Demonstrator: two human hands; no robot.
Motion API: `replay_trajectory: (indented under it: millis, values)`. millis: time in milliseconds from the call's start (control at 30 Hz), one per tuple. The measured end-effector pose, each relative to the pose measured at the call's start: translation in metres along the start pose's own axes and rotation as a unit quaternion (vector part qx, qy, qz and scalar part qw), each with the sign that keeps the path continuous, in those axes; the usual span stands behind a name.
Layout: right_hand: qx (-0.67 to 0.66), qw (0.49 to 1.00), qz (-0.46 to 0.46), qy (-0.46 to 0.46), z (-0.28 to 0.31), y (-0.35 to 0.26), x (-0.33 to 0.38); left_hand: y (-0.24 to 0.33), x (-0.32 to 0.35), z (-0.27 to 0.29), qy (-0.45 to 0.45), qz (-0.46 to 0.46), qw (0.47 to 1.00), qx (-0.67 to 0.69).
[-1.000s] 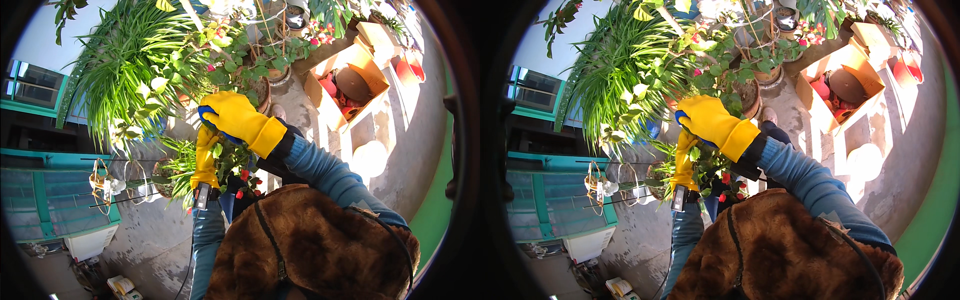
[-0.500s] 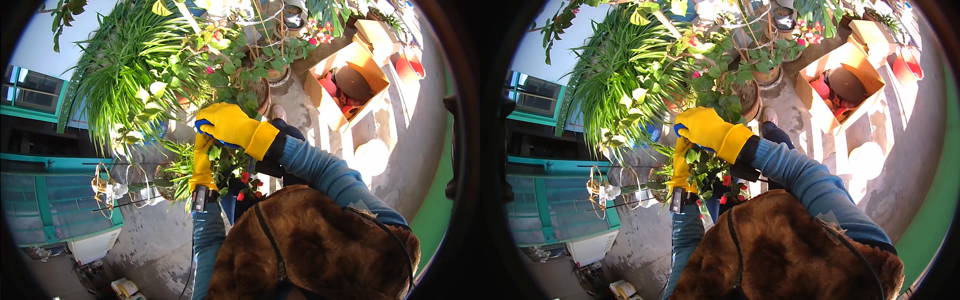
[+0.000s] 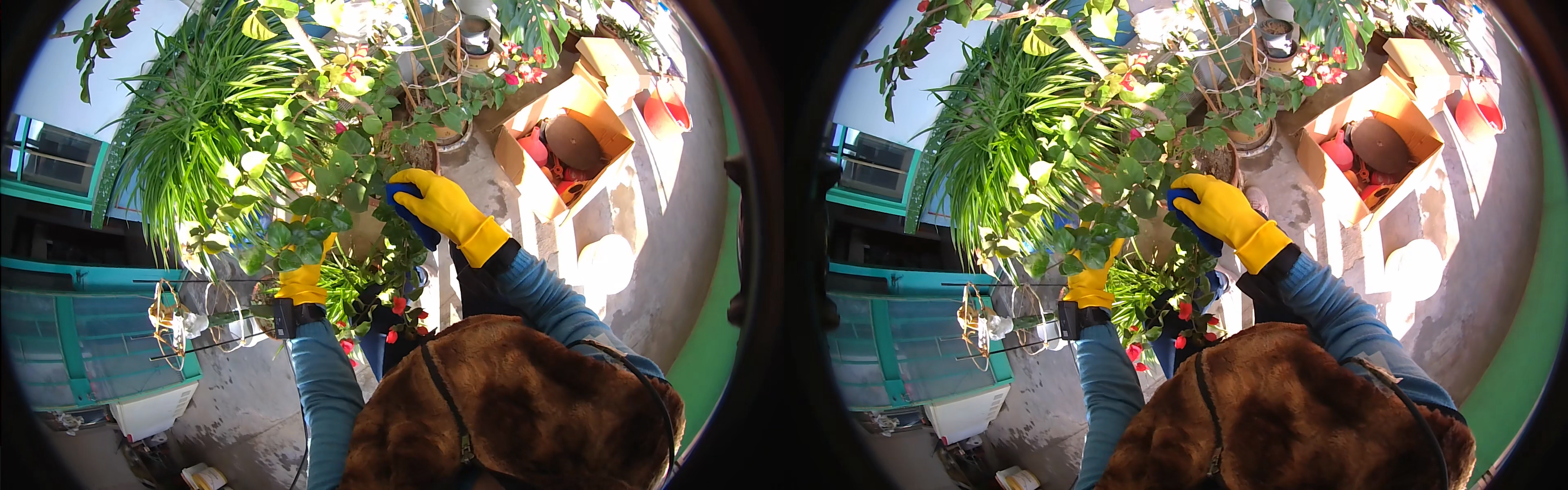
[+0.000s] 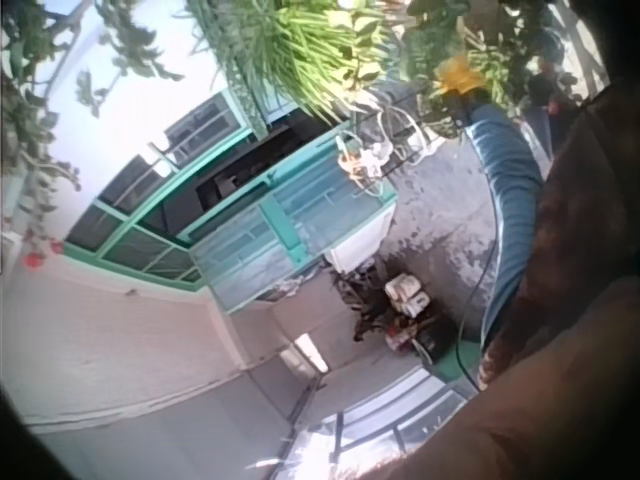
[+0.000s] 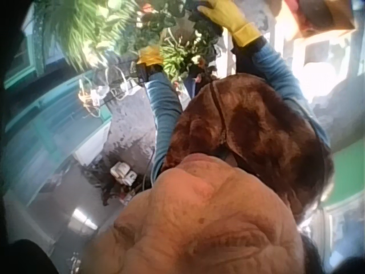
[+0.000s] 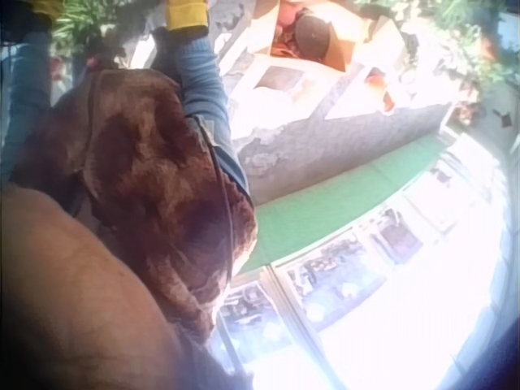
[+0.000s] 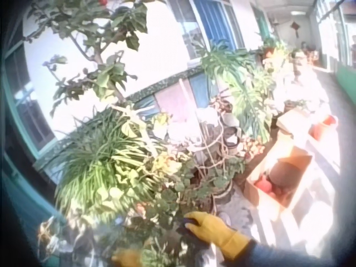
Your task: The person wipes the leaves of a potted plant with a blue cloth while wearing yellow gloves. They move around the plant to reach different leaves and continue wiping throughout the clip.
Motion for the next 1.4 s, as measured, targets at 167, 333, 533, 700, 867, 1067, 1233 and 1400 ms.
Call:
replay_trajectory:
  millis: [167, 333, 533, 700, 867, 1067, 1233, 1400]
  values:
    - [-0.021, 1.000, -0.017, 0.007, 0.008, 0.012, 0.007, 0.004, 0.001, -0.009, 0.039, -0.036, 0.929, 0.367]
    - [-0.049, 0.997, -0.054, 0.009, 0.006, 0.019, 0.010, -0.028, -0.002, 0.003, 0.015, -0.081, 0.958, 0.274]
    - [-0.243, 0.962, -0.115, -0.044, -0.016, 0.030, 0.011, -0.055, -0.011, -0.036, 0.010, -0.001, 0.975, 0.220]
    - [-0.215, 0.972, -0.090, -0.042, -0.018, 0.030, 0.014, -0.043, 0.007, -0.127, 0.051, 0.107, 0.983, 0.138]
    - [-0.365, 0.915, -0.083, -0.154, -0.053, 0.022, 0.015, -0.024, 0.016, -0.178, 0.126, 0.120, 0.985, -0.004]
    - [-0.511, 0.844, -0.125, -0.101, -0.065, 0.026, 0.030, -0.004, 0.024, -0.201, 0.165, 0.013, 0.985, -0.056]
    - [-0.532, 0.826, -0.159, -0.101, -0.063, 0.012, 0.051, -0.001, 0.035, -0.206, 0.216, -0.089, 0.971, -0.059]
    - [-0.499, 0.840, -0.109, -0.181, -0.053, -0.013, 0.066, 0.010, 0.049, -0.194, 0.296, -0.102, 0.943, -0.117]
Point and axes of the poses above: each hand's wrist, its own x-axis away from the middle knuckle, its own z-axis out of the back of the hand, y = z × x, the point moved 6 cm from there along -x, towards the middle knuckle
